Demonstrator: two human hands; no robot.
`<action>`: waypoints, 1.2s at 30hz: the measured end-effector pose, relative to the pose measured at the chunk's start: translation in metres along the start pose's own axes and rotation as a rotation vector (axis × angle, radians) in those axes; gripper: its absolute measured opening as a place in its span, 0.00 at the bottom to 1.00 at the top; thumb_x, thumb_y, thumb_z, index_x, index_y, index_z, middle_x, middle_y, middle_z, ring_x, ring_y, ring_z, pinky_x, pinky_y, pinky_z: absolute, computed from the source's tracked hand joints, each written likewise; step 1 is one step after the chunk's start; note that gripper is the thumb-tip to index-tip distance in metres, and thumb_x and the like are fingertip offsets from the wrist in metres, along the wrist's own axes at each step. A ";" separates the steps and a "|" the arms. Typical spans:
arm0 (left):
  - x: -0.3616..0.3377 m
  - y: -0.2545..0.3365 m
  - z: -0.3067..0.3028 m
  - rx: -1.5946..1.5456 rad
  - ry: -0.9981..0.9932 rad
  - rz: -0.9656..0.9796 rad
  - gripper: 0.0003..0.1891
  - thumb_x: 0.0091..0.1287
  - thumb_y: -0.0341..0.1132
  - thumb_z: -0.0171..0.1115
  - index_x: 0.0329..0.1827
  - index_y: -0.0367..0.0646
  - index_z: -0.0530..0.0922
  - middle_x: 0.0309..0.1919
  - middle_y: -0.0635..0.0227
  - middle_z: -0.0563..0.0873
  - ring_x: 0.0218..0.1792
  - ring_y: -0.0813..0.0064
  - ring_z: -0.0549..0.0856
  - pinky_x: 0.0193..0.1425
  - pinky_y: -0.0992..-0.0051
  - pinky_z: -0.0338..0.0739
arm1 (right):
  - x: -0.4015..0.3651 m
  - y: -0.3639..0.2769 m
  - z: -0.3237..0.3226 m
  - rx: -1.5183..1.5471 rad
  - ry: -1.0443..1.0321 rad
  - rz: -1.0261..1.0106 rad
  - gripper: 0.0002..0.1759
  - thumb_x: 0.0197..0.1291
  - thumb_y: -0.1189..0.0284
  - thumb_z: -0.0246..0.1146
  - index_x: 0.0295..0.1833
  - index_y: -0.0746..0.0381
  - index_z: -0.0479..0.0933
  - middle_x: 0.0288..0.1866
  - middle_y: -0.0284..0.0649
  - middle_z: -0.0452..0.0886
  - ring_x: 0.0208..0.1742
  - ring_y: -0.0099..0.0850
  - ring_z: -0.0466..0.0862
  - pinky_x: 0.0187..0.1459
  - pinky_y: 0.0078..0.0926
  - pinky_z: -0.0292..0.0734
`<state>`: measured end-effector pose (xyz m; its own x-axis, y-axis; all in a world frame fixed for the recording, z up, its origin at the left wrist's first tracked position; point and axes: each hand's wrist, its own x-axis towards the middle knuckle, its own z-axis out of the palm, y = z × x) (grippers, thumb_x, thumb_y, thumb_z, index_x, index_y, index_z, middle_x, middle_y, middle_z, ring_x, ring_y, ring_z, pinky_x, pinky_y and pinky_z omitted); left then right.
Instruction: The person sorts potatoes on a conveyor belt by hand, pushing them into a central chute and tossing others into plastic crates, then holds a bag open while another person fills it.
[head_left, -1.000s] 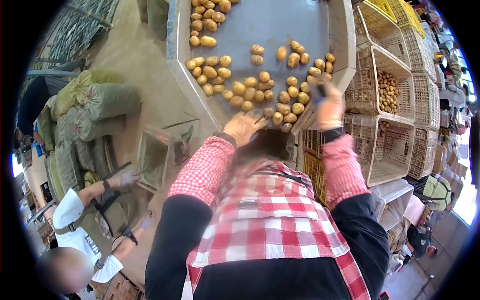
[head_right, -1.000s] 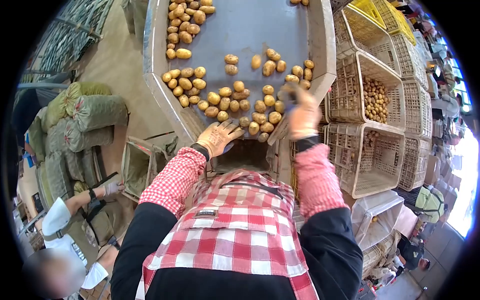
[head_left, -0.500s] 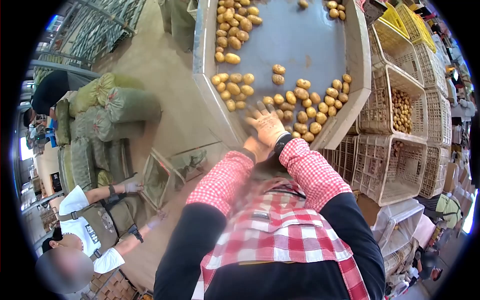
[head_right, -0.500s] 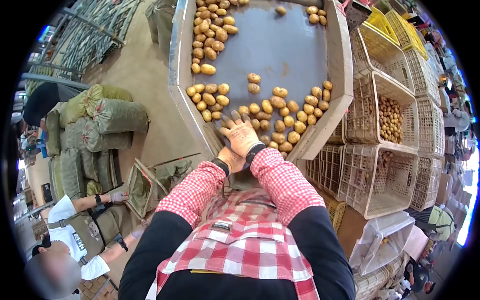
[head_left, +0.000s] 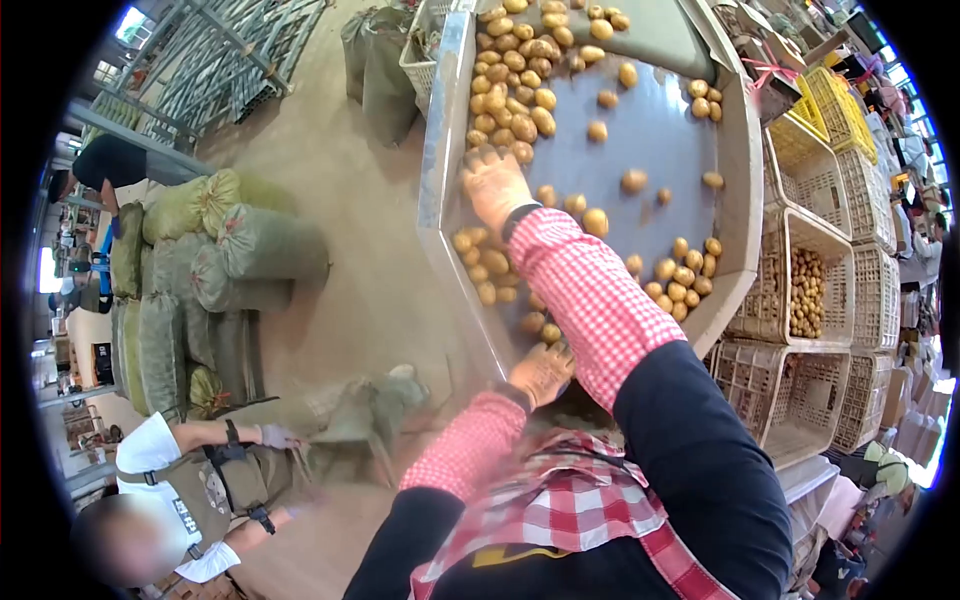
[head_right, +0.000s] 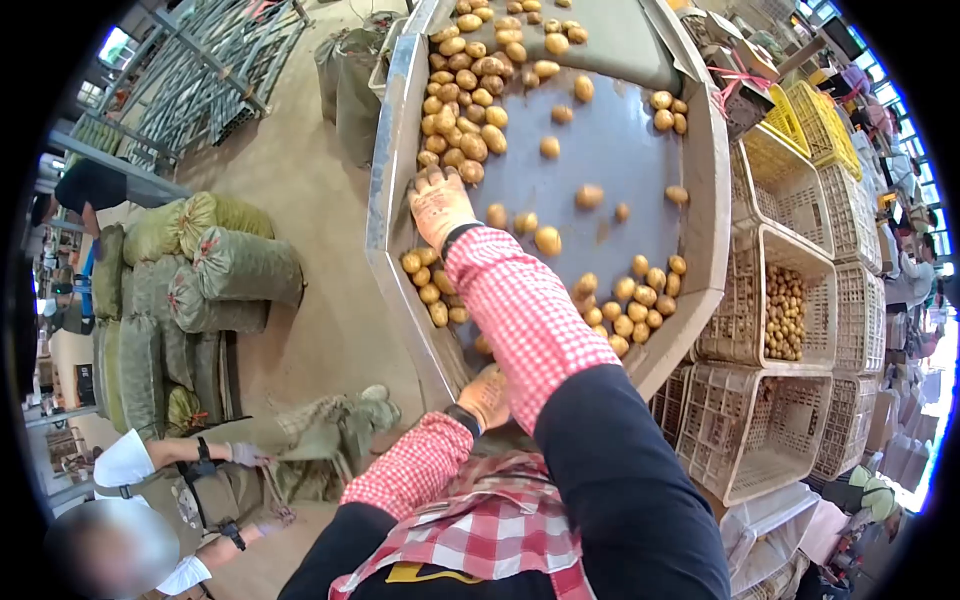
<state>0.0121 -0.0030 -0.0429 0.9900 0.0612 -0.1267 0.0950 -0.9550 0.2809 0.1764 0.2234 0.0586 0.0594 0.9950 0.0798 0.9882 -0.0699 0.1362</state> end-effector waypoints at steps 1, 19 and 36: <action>-0.001 0.003 0.006 0.007 0.018 -0.008 0.22 0.69 0.40 0.59 0.66 0.50 0.79 0.64 0.68 0.83 0.65 0.69 0.81 0.60 0.67 0.77 | 0.010 0.003 -0.003 0.002 0.012 0.006 0.22 0.68 0.70 0.59 0.67 0.50 0.81 0.68 0.33 0.80 0.73 0.37 0.75 0.68 0.43 0.70; 0.004 0.002 -0.041 -0.073 -0.111 0.033 0.22 0.65 0.46 0.65 0.58 0.45 0.83 0.56 0.61 0.86 0.60 0.60 0.85 0.58 0.61 0.81 | -0.117 0.073 0.023 0.237 -0.120 0.274 0.12 0.63 0.70 0.66 0.51 0.55 0.87 0.51 0.40 0.92 0.55 0.40 0.91 0.52 0.41 0.86; 0.003 0.001 -0.029 -0.043 -0.020 0.127 0.32 0.62 0.36 0.70 0.73 0.46 0.77 0.66 0.54 0.80 0.69 0.48 0.76 0.75 0.54 0.70 | -0.392 0.240 -0.143 -0.079 0.318 1.274 0.24 0.65 0.72 0.61 0.67 0.57 0.78 0.63 0.47 0.83 0.60 0.43 0.84 0.63 0.44 0.78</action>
<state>0.0180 0.0045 -0.0158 0.9922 -0.0653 -0.1063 -0.0259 -0.9415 0.3359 0.3698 -0.1938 0.2008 0.8914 0.1694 0.4204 0.2528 -0.9556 -0.1511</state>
